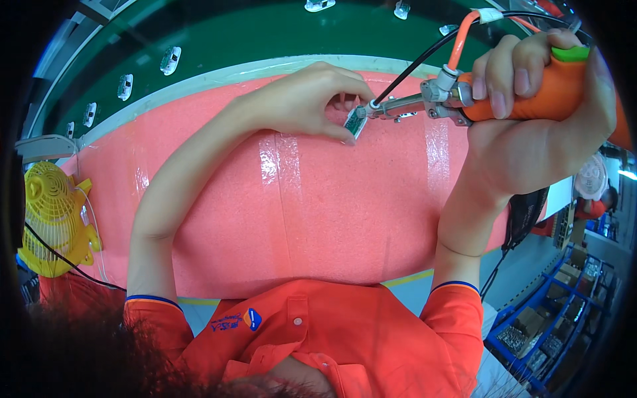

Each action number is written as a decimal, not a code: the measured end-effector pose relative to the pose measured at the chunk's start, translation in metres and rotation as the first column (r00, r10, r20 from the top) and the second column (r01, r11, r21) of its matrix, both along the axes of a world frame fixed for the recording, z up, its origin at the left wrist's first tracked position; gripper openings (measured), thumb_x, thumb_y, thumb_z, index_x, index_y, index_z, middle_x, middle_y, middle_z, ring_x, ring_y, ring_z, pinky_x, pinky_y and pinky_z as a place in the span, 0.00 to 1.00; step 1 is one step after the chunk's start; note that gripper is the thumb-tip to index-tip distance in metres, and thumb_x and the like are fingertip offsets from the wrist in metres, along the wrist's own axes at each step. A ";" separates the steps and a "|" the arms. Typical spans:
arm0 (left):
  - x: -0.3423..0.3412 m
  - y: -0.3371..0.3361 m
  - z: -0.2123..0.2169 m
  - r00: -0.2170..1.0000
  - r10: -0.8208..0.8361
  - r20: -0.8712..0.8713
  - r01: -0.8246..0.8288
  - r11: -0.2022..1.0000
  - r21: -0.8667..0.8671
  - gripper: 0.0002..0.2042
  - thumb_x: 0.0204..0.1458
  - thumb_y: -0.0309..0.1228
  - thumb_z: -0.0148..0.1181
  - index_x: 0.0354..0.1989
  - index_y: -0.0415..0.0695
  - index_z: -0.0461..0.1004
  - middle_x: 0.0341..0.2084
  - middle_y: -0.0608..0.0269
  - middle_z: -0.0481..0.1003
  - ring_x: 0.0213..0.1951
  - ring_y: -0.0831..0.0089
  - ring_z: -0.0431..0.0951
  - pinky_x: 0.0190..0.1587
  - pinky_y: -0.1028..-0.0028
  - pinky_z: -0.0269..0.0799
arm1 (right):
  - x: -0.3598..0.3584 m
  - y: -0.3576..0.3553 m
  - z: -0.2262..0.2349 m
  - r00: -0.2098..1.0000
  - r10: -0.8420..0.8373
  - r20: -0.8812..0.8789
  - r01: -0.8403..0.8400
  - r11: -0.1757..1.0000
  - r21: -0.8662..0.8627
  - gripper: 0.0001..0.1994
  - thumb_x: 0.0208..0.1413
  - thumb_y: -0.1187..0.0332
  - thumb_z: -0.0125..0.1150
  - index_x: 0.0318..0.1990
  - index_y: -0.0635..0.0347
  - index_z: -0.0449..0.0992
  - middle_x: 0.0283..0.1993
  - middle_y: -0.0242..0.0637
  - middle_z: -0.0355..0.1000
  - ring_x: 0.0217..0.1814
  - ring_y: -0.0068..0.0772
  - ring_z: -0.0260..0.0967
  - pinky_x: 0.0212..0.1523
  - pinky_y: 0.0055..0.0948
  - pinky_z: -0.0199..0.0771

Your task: Processing or cutting small electronic components on a PCB using a specialized hand tool.

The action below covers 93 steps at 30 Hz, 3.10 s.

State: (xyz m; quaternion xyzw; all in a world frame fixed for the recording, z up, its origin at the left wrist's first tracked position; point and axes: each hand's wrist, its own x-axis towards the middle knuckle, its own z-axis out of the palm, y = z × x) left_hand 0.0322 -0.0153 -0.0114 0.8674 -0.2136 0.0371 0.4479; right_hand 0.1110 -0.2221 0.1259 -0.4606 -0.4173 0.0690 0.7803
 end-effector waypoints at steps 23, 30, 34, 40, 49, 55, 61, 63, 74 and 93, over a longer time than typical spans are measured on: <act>0.000 -0.001 -0.011 0.998 -0.026 -0.062 0.023 0.998 -0.058 0.23 0.36 0.31 0.80 0.40 0.34 0.79 0.31 0.54 0.75 0.34 0.62 0.76 0.41 0.65 0.75 | 0.013 0.022 -0.017 0.998 -0.034 0.052 0.040 0.993 -0.109 0.16 0.71 0.53 0.45 0.41 0.57 0.69 0.24 0.30 0.59 0.19 0.20 0.58 0.24 0.25 0.65; -0.001 0.000 -0.006 0.999 0.035 -0.034 -0.034 0.999 0.021 0.21 0.39 0.35 0.79 0.37 0.35 0.78 0.33 0.52 0.77 0.38 0.57 0.78 0.44 0.63 0.76 | 0.024 0.013 -0.020 0.996 0.016 0.083 -0.014 1.000 -0.022 0.19 0.72 0.53 0.42 0.45 0.59 0.73 0.25 0.31 0.62 0.20 0.23 0.59 0.25 0.29 0.66; -0.001 0.004 -0.009 0.956 0.180 0.230 -0.222 0.960 0.169 0.21 0.41 0.38 0.79 0.38 0.37 0.79 0.35 0.53 0.78 0.42 0.54 0.79 0.47 0.61 0.78 | 0.025 -0.012 0.001 0.992 0.084 0.099 -0.088 0.996 0.034 0.21 0.70 0.50 0.43 0.49 0.58 0.74 0.25 0.30 0.62 0.19 0.25 0.60 0.25 0.31 0.68; -0.003 0.004 -0.005 0.978 0.150 0.146 -0.184 0.948 0.261 0.22 0.42 0.40 0.79 0.40 0.39 0.78 0.39 0.54 0.78 0.48 0.55 0.78 0.50 0.60 0.77 | 0.005 0.005 -0.008 0.999 0.037 0.021 -0.037 0.999 -0.012 0.20 0.70 0.48 0.42 0.46 0.56 0.72 0.25 0.30 0.64 0.19 0.25 0.60 0.25 0.29 0.68; -0.005 0.004 -0.005 0.977 0.153 0.146 -0.187 0.948 0.258 0.23 0.41 0.39 0.80 0.42 0.40 0.78 0.40 0.53 0.78 0.49 0.54 0.78 0.51 0.60 0.77 | 0.002 0.014 -0.018 0.993 0.063 0.096 -0.063 0.998 -0.002 0.21 0.71 0.50 0.44 0.44 0.57 0.77 0.24 0.29 0.62 0.18 0.21 0.59 0.22 0.25 0.65; -0.004 0.003 -0.004 0.979 0.155 0.132 -0.185 0.949 0.256 0.23 0.41 0.39 0.80 0.42 0.40 0.79 0.40 0.53 0.79 0.49 0.54 0.78 0.51 0.59 0.77 | -0.001 0.015 -0.016 0.993 0.079 0.084 -0.079 0.997 -0.008 0.21 0.70 0.50 0.44 0.44 0.56 0.77 0.23 0.29 0.62 0.18 0.21 0.59 0.22 0.25 0.65; -0.005 0.003 -0.003 0.979 0.162 0.123 -0.188 0.952 0.243 0.23 0.40 0.38 0.80 0.41 0.40 0.79 0.40 0.53 0.79 0.49 0.54 0.79 0.51 0.60 0.77 | -0.001 0.016 -0.017 0.994 0.076 0.073 -0.075 0.997 -0.019 0.21 0.70 0.49 0.42 0.43 0.55 0.75 0.23 0.28 0.61 0.18 0.21 0.58 0.22 0.25 0.64; -0.004 0.002 -0.003 0.977 0.165 0.136 -0.195 0.947 0.254 0.22 0.40 0.37 0.80 0.39 0.40 0.78 0.39 0.53 0.79 0.48 0.54 0.79 0.51 0.60 0.77 | -0.004 0.018 -0.019 0.994 0.072 0.080 -0.070 0.997 -0.037 0.20 0.70 0.49 0.42 0.43 0.55 0.73 0.23 0.28 0.61 0.18 0.21 0.58 0.22 0.25 0.64; -0.001 0.008 -0.002 0.936 0.219 0.274 -0.299 0.907 0.296 0.17 0.41 0.33 0.75 0.37 0.40 0.78 0.37 0.54 0.79 0.48 0.55 0.78 0.51 0.59 0.76 | 0.000 0.013 -0.018 0.998 0.033 0.046 -0.034 0.999 0.012 0.21 0.70 0.48 0.45 0.45 0.57 0.73 0.25 0.29 0.62 0.20 0.22 0.59 0.24 0.26 0.63; -0.005 0.046 0.016 0.990 0.141 0.018 -0.141 0.962 0.236 0.22 0.46 0.32 0.75 0.49 0.36 0.80 0.43 0.46 0.81 0.48 0.54 0.82 0.54 0.64 0.78 | 0.017 -0.007 -0.008 0.990 0.091 0.112 -0.087 0.996 -0.034 0.22 0.71 0.49 0.41 0.48 0.58 0.73 0.26 0.32 0.64 0.20 0.26 0.61 0.25 0.31 0.69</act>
